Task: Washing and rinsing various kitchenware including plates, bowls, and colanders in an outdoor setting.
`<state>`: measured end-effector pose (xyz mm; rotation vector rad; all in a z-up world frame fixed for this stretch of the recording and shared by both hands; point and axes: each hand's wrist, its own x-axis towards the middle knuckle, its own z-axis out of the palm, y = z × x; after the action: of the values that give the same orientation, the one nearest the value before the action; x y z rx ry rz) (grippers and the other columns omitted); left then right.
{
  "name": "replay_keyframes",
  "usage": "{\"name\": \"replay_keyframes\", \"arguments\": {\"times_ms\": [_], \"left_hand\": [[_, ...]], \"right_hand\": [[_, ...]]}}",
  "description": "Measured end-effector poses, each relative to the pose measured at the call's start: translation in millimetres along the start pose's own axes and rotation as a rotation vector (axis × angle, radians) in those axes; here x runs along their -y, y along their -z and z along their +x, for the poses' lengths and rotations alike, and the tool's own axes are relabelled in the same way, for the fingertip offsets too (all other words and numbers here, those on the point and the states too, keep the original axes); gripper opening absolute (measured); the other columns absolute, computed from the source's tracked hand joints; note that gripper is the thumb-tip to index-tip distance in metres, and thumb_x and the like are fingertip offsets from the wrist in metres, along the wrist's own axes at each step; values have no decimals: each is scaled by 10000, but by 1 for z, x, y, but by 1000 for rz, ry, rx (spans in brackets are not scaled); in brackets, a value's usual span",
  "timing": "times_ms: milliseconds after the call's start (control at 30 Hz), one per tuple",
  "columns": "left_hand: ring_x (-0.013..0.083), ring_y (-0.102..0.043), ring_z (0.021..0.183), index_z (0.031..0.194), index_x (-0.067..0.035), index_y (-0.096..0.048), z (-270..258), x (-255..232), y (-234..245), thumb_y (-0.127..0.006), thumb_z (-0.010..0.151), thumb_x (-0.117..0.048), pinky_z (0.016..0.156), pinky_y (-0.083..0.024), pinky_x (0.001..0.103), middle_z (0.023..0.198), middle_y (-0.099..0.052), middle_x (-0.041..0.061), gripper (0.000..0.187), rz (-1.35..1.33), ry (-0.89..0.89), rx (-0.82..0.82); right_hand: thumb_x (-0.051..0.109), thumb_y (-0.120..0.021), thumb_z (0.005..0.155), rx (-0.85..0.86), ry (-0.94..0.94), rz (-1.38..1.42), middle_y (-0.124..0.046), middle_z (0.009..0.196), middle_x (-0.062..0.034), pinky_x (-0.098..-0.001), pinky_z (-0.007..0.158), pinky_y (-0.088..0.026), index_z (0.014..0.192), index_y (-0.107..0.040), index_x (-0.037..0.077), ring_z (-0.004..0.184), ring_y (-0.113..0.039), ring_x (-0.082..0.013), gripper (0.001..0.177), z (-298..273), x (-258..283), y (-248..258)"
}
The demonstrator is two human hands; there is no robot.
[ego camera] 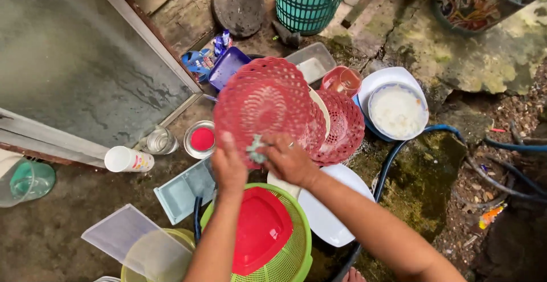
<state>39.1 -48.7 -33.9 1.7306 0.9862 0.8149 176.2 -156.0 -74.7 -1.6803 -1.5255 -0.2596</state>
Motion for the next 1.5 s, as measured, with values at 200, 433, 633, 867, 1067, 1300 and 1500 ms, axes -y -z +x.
{"name": "replay_keyframes", "arguments": {"times_ms": [200,433,633,867,1067,1300,1500], "left_hand": [[283,-563,675,784,54,-682,-3,-5,-4,-466,1066,-426,670,-450,477,695,-641,286,598,81,42,111],[329,-566,721,785,72,-662,8,21,14,-505,1074,-441,725,-461,467,723,-618,315,609,69,64,-33],[288,-631,754,820,37,-687,-5,58,-23,-482,1065,-373,700,-506,447,756,-673,271,520,33,6,197],[207,-665,1021,1147,-8,-717,15,14,30,-388,1108,-413,953,-514,452,1051,-751,207,524,-62,16,87],[437,-686,1005,1049,74,-711,1,26,-17,-353,1110,-361,862,-488,556,941,-700,331,567,32,-11,202],[316,-645,1184,1214,20,-691,30,5,48,-464,1098,-332,998,-484,514,1117,-722,247,435,57,-77,48],[373,-711,951,1118,-38,-659,24,-19,27,-813,902,-295,826,-533,519,959,-728,232,370,54,-128,-139]], "right_hand": [[179,-586,975,-103,-225,-89,-546,1141,-138,-469,960,-478,1178,-580,90,1120,-547,-382,221,30,-30,14],[193,-639,908,-27,-30,-93,-618,1100,-199,-518,966,-463,1097,-664,63,1065,-585,-421,231,-3,-35,10],[141,-675,903,-120,-236,-134,-574,1137,-240,-546,974,-471,1166,-628,32,1131,-579,-476,288,26,-12,-3],[170,-666,905,-16,-237,-172,-588,1142,-251,-547,988,-485,1098,-660,3,1121,-584,-482,255,-28,-82,7],[294,-689,889,-38,-81,-62,-506,966,-156,-504,839,-455,1008,-606,81,947,-533,-405,258,13,-1,-17],[131,-675,871,-9,-269,6,-613,1019,-281,-542,976,-456,1124,-637,-30,1024,-588,-491,303,-10,-60,35],[325,-768,899,-256,-877,832,-718,1106,-179,-448,985,-495,1257,-668,30,1030,-648,-290,475,52,9,78]]}}
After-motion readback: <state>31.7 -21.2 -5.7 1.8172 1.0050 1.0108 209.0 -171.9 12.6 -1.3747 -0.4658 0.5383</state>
